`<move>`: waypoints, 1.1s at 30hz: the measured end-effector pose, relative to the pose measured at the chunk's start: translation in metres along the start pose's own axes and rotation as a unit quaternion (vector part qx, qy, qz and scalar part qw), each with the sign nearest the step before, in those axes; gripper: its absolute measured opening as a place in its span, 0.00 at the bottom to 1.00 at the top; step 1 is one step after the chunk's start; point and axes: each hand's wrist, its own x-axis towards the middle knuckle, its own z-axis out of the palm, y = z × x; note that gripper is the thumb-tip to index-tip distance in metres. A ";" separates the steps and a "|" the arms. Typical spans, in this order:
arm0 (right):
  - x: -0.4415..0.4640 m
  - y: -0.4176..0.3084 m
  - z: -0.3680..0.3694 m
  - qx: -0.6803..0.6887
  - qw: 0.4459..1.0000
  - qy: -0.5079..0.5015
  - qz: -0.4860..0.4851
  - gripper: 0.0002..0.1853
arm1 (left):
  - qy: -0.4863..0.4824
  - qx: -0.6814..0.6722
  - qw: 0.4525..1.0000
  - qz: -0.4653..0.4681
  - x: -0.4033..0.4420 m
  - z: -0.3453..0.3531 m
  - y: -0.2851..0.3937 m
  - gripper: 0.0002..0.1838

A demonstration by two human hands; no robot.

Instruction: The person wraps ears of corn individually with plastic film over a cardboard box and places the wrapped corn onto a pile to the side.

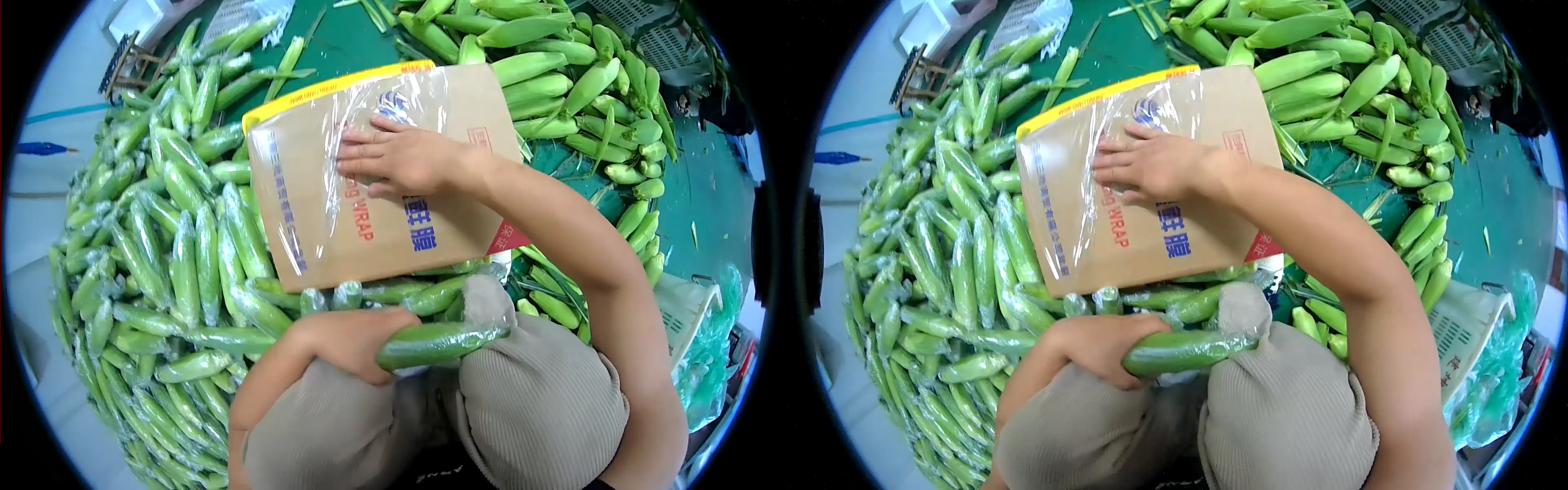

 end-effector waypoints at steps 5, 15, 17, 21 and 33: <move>-0.045 -0.142 -0.061 0.372 0.893 -0.192 0.162 0.44 | 0.066 -0.216 0.974 0.026 -0.031 0.018 -0.031 0.59; -0.006 -0.200 -0.011 0.530 0.802 -0.198 0.191 0.45 | 0.775 -0.291 0.495 0.266 -0.073 0.104 -0.029 0.34; 0.031 -0.228 -0.016 0.500 0.826 -0.188 0.179 0.46 | 0.737 -0.378 0.382 0.410 -0.061 0.096 -0.021 0.33; 0.022 -0.212 0.012 0.361 0.931 -0.023 -0.051 0.45 | 0.634 -0.463 0.455 0.421 -0.131 0.128 -0.060 0.35; -0.436 -0.046 0.023 -0.200 0.482 0.239 0.819 0.37 | 0.738 0.285 0.609 -0.051 -0.096 0.038 -0.054 0.22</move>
